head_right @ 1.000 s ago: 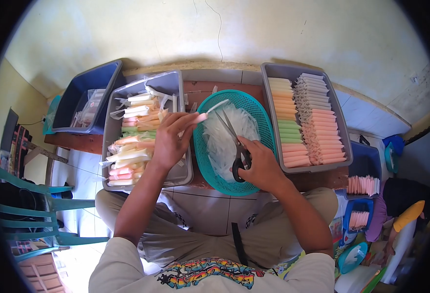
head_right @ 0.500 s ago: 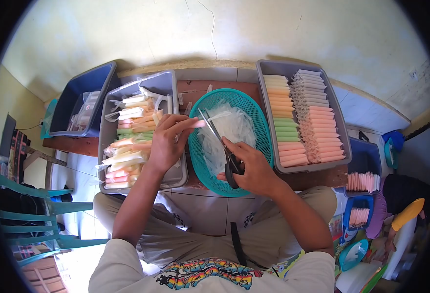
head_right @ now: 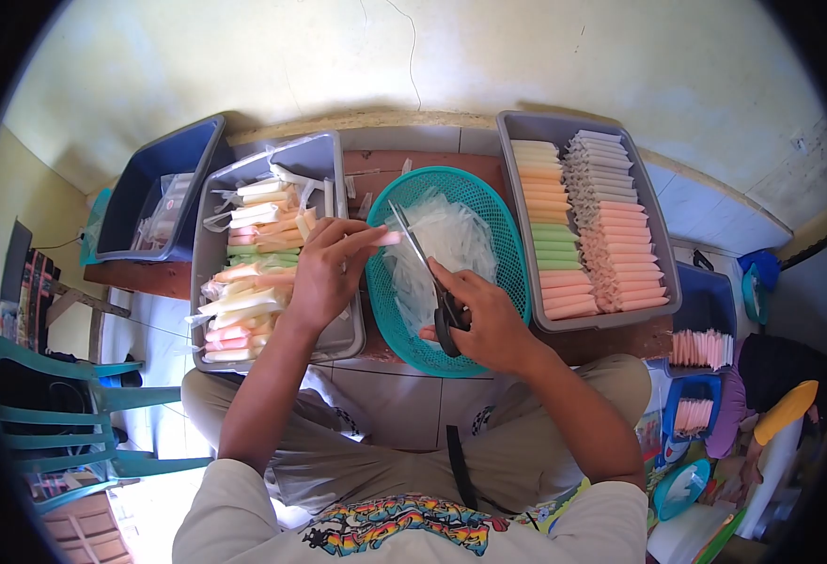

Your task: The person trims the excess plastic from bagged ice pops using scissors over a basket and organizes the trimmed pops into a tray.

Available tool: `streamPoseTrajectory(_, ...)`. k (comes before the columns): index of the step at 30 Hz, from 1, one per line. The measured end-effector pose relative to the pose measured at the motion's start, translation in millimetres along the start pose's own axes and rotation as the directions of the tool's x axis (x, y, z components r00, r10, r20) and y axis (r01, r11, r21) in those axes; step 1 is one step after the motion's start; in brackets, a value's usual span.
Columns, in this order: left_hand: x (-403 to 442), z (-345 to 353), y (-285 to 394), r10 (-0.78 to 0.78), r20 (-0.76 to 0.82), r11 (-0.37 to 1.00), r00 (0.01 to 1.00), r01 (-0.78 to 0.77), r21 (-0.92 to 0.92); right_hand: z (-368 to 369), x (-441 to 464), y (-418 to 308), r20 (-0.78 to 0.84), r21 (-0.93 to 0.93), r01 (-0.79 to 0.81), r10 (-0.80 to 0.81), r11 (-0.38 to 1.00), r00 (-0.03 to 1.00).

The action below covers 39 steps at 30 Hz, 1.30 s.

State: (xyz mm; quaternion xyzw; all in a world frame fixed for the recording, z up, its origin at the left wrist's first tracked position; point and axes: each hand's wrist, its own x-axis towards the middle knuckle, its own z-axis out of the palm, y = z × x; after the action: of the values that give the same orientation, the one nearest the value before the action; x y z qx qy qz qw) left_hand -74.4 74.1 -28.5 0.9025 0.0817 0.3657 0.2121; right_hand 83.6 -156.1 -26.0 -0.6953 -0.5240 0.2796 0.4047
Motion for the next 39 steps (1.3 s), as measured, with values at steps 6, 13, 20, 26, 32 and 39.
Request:
streamPoseTrajectory(6, -1.1, 2.3, -1.8, 0.005, 0.003, 0.999, 1.0, -0.005, 0.04, 1.8, -1.2, -1.0, 0.03, -0.005, -0.06, 0.06, 0.998, 0.998)
streamPoseTrajectory(13, -2.9, 4.3, -3.7, 0.026, 0.013, 0.996, 1.0, -0.027, 0.087, 5.5, -3.3, 1.0, 0.038, -0.031, -0.1, 0.101, 0.995, 0.994)
streamPoseTrajectory(20, -4.7, 5.2, -3.2, -0.002, 0.036, 0.996, 0.999, -0.001, 0.084, 7.8, -5.5, 7.2, 0.045, -0.023, -0.087, 0.088, 0.996, 0.995)
streamPoseTrajectory(26, -4.6, 5.1, -4.2, -0.008, 0.047, 0.994, 0.999, 0.003, 0.106, 7.5, -5.5, 4.5, 0.069, -0.041, -0.11, 0.113, 0.993, 0.991)
streamPoseTrajectory(32, -4.7, 3.5, -3.9, -0.001, 0.041, 0.993, 0.999, -0.004, 0.115, 8.9, -5.7, 4.6, 0.081, 0.054, -0.145, 0.141, 0.988, 0.987)
streamPoseTrajectory(39, -4.1, 2.3, -3.3, 0.012, 0.011, 0.993, 1.0, -0.013, 0.121, 8.4, -2.3, 2.0, 0.022, -0.017, -0.134, 0.134, 0.991, 0.991)
